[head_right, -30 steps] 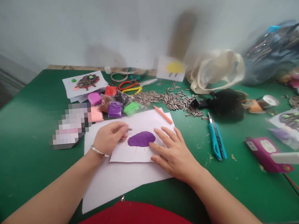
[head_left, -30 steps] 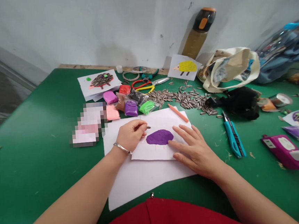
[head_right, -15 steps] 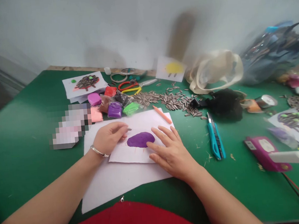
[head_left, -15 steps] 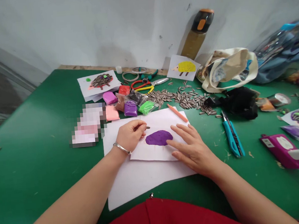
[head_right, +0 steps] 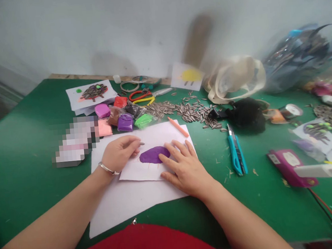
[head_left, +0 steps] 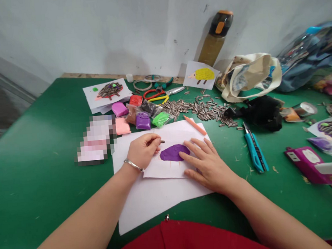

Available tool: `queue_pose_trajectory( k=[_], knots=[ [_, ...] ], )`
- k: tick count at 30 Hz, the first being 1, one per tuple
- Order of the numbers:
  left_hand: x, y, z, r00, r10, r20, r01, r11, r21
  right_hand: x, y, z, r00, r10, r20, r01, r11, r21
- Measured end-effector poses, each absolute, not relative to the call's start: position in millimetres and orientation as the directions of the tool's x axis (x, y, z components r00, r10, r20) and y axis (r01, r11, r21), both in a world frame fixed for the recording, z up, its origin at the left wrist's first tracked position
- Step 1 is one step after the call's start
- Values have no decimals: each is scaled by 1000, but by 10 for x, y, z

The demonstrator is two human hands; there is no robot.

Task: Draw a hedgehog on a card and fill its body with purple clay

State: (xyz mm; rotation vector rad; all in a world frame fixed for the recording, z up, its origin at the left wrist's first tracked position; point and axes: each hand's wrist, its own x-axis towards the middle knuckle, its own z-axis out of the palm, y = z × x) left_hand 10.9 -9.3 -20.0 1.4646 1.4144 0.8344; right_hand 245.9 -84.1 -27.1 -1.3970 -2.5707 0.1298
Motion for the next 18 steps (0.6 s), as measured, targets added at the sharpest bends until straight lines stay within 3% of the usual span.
queue_pose_trajectory(
  k=[10, 18],
  knots=[
    [123, -106, -161, 104, 986, -131, 367, 85, 926, 2433, -833, -314, -524, 840, 142, 838, 538, -91],
    [103, -100, -189, 119, 987, -109, 376, 57, 925, 2420, -823, -351, -492, 860, 136, 859, 505, -89]
  ],
)
